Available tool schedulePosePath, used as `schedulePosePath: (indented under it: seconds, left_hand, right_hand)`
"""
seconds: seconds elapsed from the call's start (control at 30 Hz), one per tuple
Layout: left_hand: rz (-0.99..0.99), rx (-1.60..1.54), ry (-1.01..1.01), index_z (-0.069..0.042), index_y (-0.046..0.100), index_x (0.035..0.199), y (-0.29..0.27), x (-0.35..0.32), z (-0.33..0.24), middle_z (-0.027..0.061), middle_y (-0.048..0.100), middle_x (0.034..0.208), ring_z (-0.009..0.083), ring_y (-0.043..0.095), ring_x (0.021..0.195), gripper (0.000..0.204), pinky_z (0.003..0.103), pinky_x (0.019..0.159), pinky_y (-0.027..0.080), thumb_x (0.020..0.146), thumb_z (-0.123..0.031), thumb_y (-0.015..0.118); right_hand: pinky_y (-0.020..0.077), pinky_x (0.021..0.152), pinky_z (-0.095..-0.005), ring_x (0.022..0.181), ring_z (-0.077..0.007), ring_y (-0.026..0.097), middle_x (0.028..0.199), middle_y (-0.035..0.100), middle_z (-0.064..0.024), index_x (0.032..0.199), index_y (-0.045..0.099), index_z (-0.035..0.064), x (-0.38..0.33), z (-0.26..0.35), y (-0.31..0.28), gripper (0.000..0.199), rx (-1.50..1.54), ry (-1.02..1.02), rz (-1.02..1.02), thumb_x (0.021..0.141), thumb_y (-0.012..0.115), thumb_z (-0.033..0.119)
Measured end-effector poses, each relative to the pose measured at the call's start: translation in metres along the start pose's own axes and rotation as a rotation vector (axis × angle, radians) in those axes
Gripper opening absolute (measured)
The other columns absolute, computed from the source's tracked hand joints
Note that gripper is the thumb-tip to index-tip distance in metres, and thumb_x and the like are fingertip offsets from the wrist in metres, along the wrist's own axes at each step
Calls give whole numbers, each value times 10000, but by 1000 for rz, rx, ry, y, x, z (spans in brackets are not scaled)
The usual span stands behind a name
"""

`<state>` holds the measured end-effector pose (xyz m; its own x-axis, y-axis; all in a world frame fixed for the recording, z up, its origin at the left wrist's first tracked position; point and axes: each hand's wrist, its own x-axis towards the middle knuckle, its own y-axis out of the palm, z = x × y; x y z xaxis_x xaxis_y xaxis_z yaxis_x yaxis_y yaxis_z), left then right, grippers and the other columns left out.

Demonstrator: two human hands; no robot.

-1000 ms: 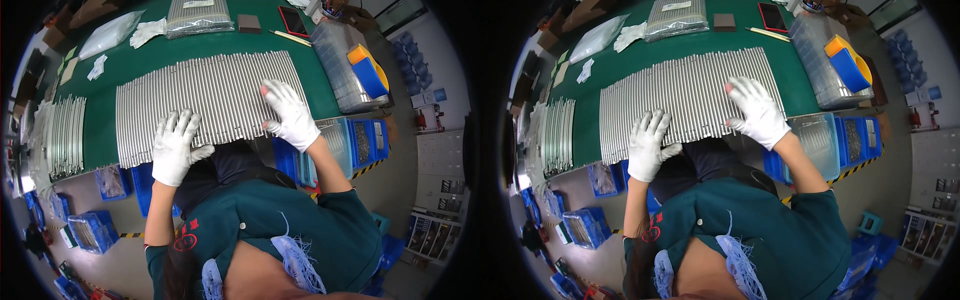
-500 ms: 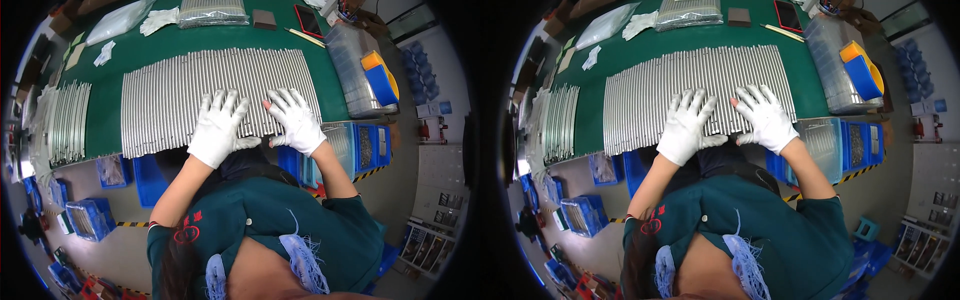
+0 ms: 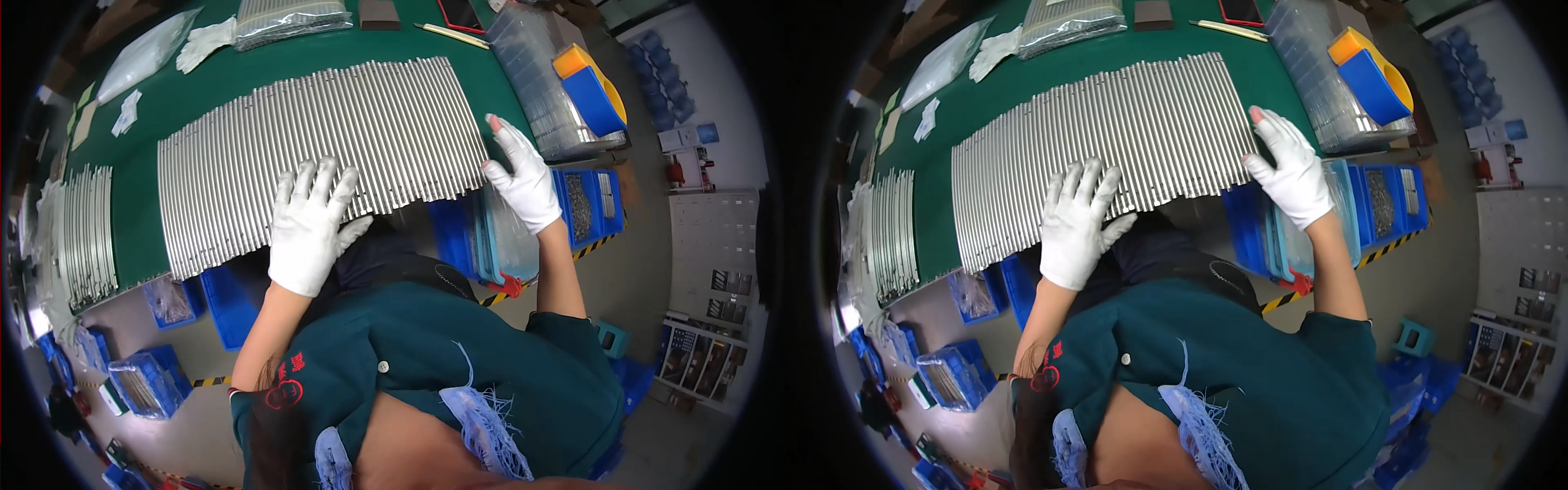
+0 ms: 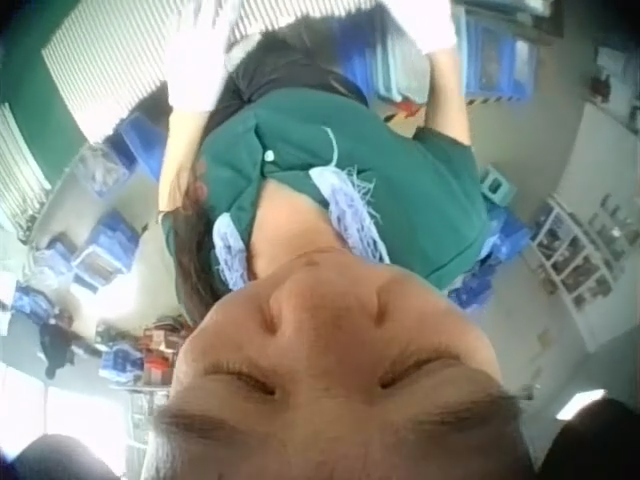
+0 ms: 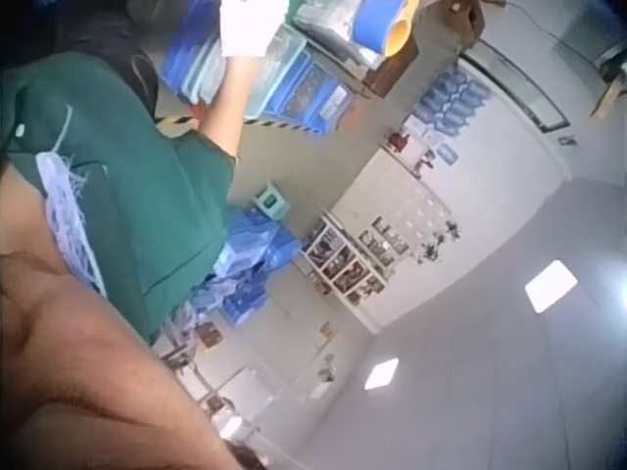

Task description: Gathering bundles of metal rods and placing them into individual plastic bags.

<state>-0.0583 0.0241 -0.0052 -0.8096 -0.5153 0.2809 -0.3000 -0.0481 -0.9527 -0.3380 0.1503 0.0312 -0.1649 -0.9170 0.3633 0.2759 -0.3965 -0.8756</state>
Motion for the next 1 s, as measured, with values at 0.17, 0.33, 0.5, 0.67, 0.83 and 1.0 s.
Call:
schedulePosePath:
  seconds: [0.17,0.33,0.5,0.67,0.83,1.0]
  left_hand:
    - [19,22,-37,-143,445,1314,-9,-8,-1,133,486,1300,328,448,1194,661,469,1052,299,737,-351,690]
    - [32,34,-55,-157,442,1324,-5,-11,-2,121,466,1328,327,441,1210,650,478,1061,292,745,-325,684]
    - [40,45,-53,-181,403,1350,-5,-11,-2,107,458,1326,322,436,1210,687,476,1054,300,742,-326,690]
    - [36,44,-52,-180,405,1349,-7,-11,-3,108,460,1324,324,436,1209,685,477,1054,299,742,-321,690]
    - [39,51,-55,-179,415,1343,-6,-11,-2,109,466,1318,324,438,1206,684,474,1054,298,734,-316,697]
    - [39,52,-56,-181,416,1340,-6,-10,-2,107,468,1315,323,440,1203,686,472,1053,299,730,-312,701]
  right_hand:
    - [448,945,-326,1101,-259,574,1205,580,-148,1253,554,115,-33,-19,-8,450,269,399,126,809,630,111]
    - [400,994,-299,1182,-237,522,1279,539,-123,1306,508,111,-32,-22,0,550,196,278,132,775,617,14]
    - [395,1009,-368,1170,-316,505,1226,559,-167,1273,520,92,-20,-15,-2,547,142,195,137,740,642,122]
    - [380,1023,-364,1188,-316,494,1242,551,-161,1282,505,71,-24,-23,2,577,218,249,132,724,647,119]
    - [348,1051,-381,1223,-338,456,1299,507,-152,1275,496,60,-19,-16,4,579,223,138,177,720,651,122]
    - [335,1062,-384,1244,-335,437,1302,505,-146,1284,485,70,-16,-15,3,602,194,131,194,713,663,134]
